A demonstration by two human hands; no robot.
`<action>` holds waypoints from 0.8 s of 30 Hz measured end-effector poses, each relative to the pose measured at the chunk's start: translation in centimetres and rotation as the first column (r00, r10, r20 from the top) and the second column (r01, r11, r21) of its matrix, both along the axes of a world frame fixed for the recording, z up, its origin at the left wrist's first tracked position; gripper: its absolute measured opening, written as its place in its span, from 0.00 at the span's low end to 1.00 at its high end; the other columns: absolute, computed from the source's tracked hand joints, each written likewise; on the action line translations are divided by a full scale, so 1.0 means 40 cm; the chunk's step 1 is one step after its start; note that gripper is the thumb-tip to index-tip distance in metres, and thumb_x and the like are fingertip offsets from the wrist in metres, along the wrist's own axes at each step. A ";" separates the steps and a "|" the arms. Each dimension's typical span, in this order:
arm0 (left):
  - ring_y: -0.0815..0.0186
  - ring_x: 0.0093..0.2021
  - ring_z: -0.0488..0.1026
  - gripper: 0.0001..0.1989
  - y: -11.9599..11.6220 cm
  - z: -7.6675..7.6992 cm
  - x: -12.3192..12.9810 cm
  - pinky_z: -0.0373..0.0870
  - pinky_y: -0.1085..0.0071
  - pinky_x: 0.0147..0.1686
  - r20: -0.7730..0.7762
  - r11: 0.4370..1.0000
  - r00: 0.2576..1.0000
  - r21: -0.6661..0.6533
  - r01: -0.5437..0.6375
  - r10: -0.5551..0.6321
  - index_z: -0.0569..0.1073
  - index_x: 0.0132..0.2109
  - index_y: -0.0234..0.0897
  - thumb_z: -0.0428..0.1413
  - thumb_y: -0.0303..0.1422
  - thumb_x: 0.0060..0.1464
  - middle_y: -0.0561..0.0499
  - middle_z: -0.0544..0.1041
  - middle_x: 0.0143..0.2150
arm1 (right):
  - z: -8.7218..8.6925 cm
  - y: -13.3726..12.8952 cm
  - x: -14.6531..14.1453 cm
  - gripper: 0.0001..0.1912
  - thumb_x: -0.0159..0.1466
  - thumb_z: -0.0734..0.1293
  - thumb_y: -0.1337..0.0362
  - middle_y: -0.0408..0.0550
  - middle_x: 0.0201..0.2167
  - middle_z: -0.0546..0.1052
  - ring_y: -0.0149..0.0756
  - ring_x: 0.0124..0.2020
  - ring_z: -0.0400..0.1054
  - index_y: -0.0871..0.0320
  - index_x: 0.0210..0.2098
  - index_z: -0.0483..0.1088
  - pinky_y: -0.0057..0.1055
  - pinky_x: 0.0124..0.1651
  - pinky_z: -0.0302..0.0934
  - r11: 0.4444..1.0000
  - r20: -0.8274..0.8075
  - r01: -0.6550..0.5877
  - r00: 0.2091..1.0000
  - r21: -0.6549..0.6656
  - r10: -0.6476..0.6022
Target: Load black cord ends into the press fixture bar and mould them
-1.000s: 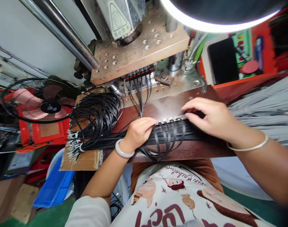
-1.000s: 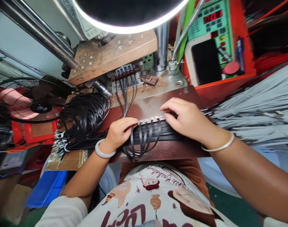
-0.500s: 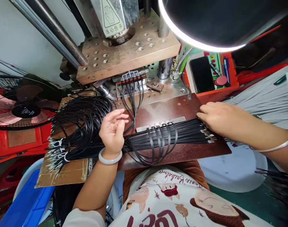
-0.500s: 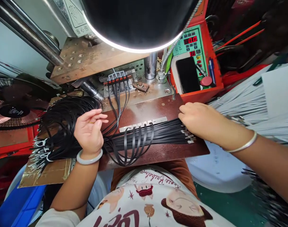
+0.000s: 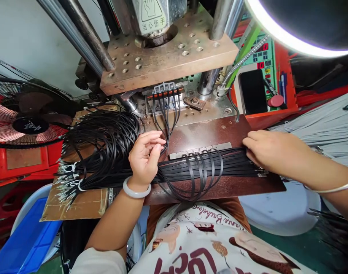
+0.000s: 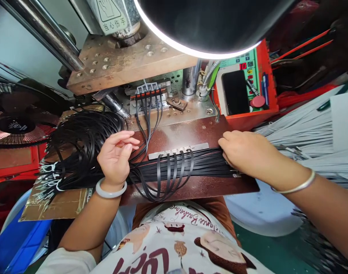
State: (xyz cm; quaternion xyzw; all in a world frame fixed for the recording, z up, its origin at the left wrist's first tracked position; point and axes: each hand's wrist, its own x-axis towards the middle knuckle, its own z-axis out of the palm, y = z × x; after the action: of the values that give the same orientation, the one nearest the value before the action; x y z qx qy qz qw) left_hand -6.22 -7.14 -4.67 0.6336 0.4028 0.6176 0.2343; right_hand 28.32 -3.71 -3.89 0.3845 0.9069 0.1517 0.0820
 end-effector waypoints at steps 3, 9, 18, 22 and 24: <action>0.70 0.39 0.77 0.09 0.000 -0.001 -0.002 0.78 0.74 0.35 -0.004 1.000 1.000 -0.007 -0.003 0.003 0.73 0.48 0.37 0.55 0.28 0.61 0.47 0.74 0.49 | 0.015 -0.011 -0.011 0.07 0.59 0.63 0.73 0.48 0.23 0.68 0.43 0.26 0.67 0.57 0.26 0.64 0.35 0.27 0.51 0.999 0.010 -0.015 1.000 0.032 0.014; 0.69 0.39 0.77 0.09 -0.001 0.001 -0.005 0.78 0.72 0.37 0.002 1.000 1.000 -0.014 0.014 -0.014 0.74 0.47 0.37 0.55 0.27 0.60 0.47 0.73 0.49 | 0.046 -0.012 -0.042 0.07 0.65 0.61 0.68 0.51 0.29 0.76 0.40 0.29 0.70 0.60 0.34 0.71 0.36 0.32 0.61 0.996 -0.433 -0.025 0.900 0.088 0.061; 0.70 0.39 0.77 0.07 -0.004 0.003 -0.007 0.78 0.71 0.38 -0.062 1.000 0.998 -0.021 -0.012 0.011 0.73 0.47 0.36 0.54 0.30 0.62 0.46 0.73 0.49 | 0.032 -0.010 -0.110 0.11 0.66 0.62 0.63 0.50 0.31 0.79 0.41 0.32 0.73 0.60 0.39 0.76 0.38 0.37 0.67 0.978 -0.756 0.127 0.620 -0.166 -0.209; 0.69 0.40 0.76 0.07 -0.010 0.009 -0.006 0.79 0.71 0.39 -0.074 1.000 0.997 -0.017 0.000 -0.002 0.73 0.47 0.36 0.53 0.30 0.63 0.46 0.74 0.49 | 0.009 -0.010 -0.132 0.08 0.64 0.65 0.63 0.46 0.33 0.80 0.36 0.35 0.73 0.56 0.36 0.76 0.34 0.40 0.68 0.940 -0.836 -0.168 0.521 -0.297 -0.171; 0.69 0.41 0.76 0.07 -0.010 0.010 -0.007 0.79 0.72 0.39 -0.082 1.000 0.997 -0.025 0.005 -0.007 0.73 0.47 0.36 0.53 0.30 0.63 0.46 0.74 0.49 | -0.004 -0.005 -0.139 0.07 0.65 0.65 0.66 0.47 0.34 0.80 0.36 0.38 0.73 0.57 0.35 0.76 0.35 0.43 0.68 0.951 -0.835 -0.196 0.542 -0.238 -0.097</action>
State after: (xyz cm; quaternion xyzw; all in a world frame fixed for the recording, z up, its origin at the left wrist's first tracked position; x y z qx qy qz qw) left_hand -6.51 -7.54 -4.29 0.6565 0.4180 0.5853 0.2273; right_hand 22.76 -3.90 -4.05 0.3662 0.8575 -0.1894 -0.3079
